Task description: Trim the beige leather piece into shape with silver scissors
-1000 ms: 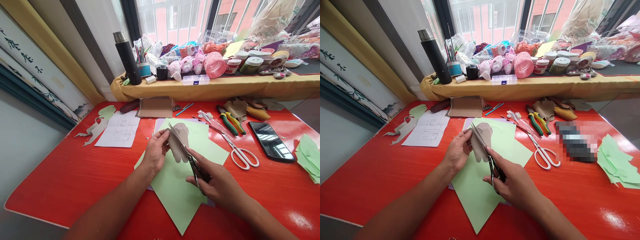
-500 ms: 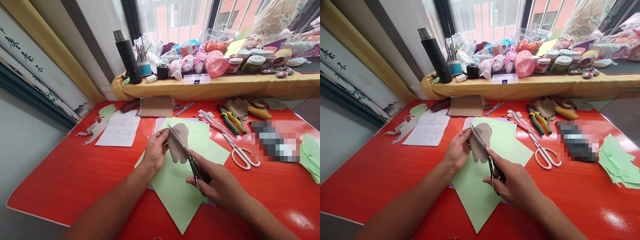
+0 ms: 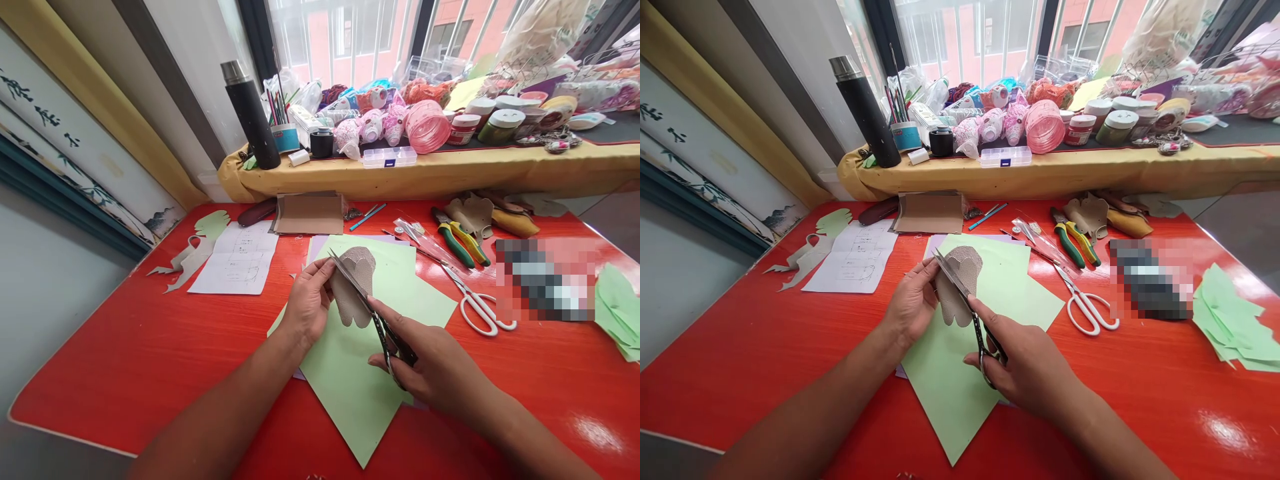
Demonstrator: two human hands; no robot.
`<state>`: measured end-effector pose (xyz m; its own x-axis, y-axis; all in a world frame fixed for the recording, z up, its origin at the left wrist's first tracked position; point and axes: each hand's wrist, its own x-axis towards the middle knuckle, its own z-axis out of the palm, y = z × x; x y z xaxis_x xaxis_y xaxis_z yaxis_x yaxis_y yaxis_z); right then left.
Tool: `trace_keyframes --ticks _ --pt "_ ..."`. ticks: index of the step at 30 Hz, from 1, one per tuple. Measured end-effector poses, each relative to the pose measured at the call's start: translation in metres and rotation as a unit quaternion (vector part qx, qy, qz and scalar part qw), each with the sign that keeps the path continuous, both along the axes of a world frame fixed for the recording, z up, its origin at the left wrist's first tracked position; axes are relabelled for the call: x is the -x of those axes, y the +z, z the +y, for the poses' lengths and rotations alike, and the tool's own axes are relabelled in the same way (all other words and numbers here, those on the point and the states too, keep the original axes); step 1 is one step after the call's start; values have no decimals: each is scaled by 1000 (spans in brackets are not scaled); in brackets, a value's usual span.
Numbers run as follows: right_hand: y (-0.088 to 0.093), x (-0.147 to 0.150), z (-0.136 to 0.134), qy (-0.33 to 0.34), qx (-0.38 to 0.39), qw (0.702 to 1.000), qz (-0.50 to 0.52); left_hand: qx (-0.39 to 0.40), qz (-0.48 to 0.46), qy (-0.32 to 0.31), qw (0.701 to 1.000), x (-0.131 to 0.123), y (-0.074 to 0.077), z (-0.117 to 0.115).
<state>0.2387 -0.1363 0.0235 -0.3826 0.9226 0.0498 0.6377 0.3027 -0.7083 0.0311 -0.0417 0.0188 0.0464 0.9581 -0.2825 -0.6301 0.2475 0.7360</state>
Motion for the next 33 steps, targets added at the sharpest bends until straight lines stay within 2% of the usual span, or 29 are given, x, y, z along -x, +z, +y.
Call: trace_keyframes --ticks 17,26,33 --pt "0 -1 1 3 -44 999 -30 4 -3 8 1000 3 2 0" --pt "-2 0 1 -10 -58 998 -29 -18 -8 -23 1000 4 4 0" --pt "1 -2 0 0 -61 996 -58 -16 0 -17 1000 4 2 1"
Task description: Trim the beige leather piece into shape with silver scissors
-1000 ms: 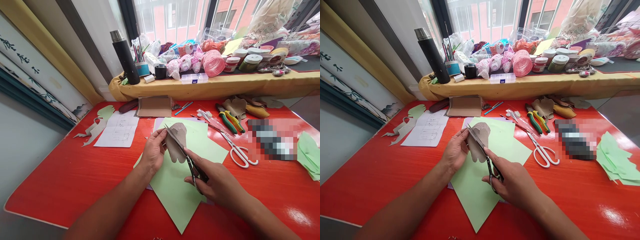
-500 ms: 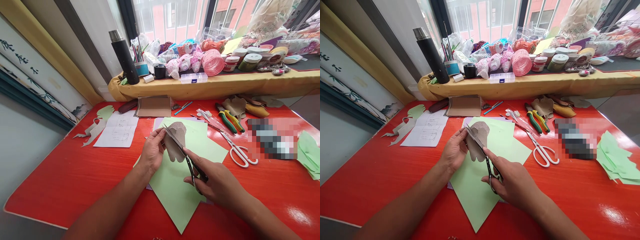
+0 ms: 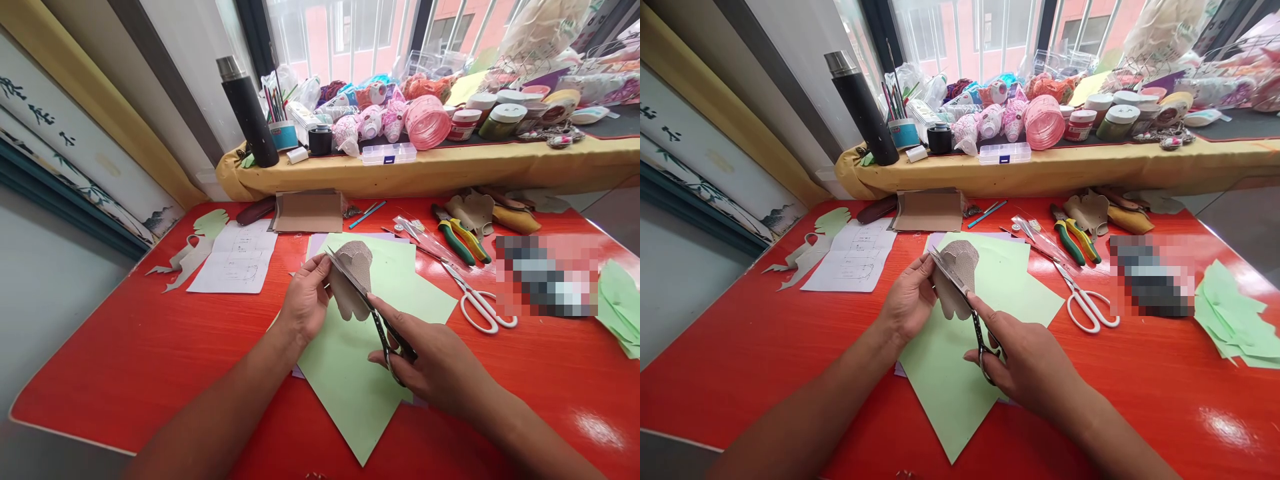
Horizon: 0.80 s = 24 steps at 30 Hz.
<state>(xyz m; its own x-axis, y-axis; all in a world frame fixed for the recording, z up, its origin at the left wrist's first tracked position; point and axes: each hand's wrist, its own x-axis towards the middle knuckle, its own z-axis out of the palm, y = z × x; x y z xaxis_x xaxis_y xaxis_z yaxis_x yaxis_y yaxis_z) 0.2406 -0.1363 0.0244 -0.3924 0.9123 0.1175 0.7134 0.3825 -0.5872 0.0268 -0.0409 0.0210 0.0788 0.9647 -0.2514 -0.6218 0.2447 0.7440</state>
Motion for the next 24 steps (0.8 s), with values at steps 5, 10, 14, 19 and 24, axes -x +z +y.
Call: trace_keyframes --ticks 5,10,14,19,24 --pt "-1 1 0 7 3 1000 -1 5 3 7 1000 0 0 1" --pt "-1 2 0 10 -5 1000 8 5 8 0 1000 0 2 0" --pt "-1 1 -1 8 -8 1000 5 7 2 -3 1000 0 4 0" --pt "-1 0 -1 8 -12 1000 -6 7 6 -4 1000 -1 5 -1" --pt "-1 1 -1 11 -2 1000 9 10 9 -8 1000 -1 6 -1"
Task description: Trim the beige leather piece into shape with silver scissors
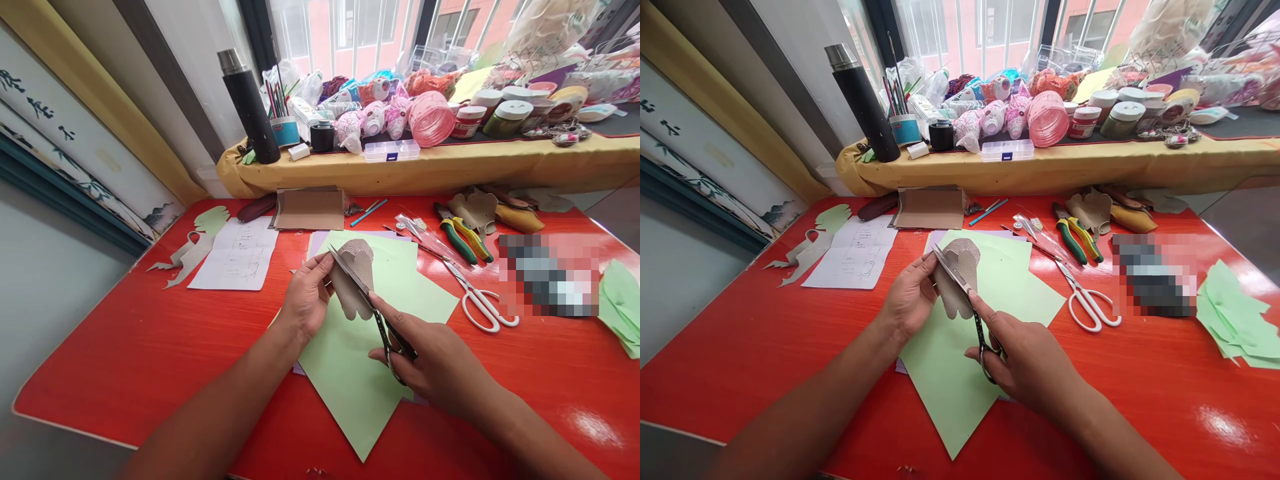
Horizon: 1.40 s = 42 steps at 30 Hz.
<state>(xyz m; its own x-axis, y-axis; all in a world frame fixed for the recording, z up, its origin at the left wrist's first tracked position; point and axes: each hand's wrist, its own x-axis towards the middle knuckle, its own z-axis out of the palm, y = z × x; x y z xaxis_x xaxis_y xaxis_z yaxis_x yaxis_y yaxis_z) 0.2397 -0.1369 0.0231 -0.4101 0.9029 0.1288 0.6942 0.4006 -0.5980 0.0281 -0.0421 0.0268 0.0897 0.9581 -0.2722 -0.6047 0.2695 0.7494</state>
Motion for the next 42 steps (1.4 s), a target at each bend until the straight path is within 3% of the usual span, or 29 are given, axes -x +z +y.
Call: trace_keyframes --ticks 15,30,36,42 --pt "1 2 -1 -3 38 999 25 0 2 -1 1000 0 -5 2" --pt "2 1 -1 3 18 1000 -4 8 5 8 1000 0 -8 3" --pt "-1 -1 0 -17 88 994 69 10 16 11 1000 0 -5 3" --pt "6 -1 2 -24 159 969 189 1 26 8 1000 0 0 3"
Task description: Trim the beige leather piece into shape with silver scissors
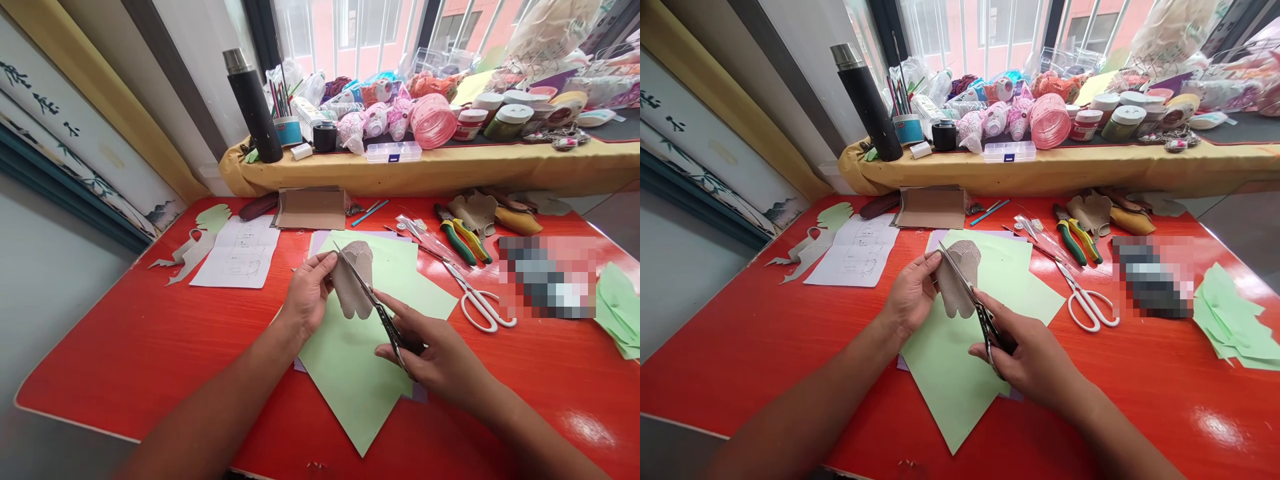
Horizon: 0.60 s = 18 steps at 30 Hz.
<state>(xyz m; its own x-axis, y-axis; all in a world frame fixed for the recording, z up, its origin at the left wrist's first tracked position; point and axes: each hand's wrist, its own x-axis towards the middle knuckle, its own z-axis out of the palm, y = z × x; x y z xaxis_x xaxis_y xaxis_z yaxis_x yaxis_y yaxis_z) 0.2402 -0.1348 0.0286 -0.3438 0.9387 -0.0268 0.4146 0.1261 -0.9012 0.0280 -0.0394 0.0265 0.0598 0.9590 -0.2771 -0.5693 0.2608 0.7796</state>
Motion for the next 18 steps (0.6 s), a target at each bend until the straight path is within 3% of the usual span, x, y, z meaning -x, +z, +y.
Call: trace_keyframes --ticks 4,9,18 --pt "2 1 1 -3 15 999 28 -3 6 -15 1000 1 3 -1" --pt "-1 0 0 0 10 1000 -8 -18 28 -9 999 2 -2 1" --pt "0 -4 0 8 -24 996 -82 -106 165 -11 980 11 0 5"
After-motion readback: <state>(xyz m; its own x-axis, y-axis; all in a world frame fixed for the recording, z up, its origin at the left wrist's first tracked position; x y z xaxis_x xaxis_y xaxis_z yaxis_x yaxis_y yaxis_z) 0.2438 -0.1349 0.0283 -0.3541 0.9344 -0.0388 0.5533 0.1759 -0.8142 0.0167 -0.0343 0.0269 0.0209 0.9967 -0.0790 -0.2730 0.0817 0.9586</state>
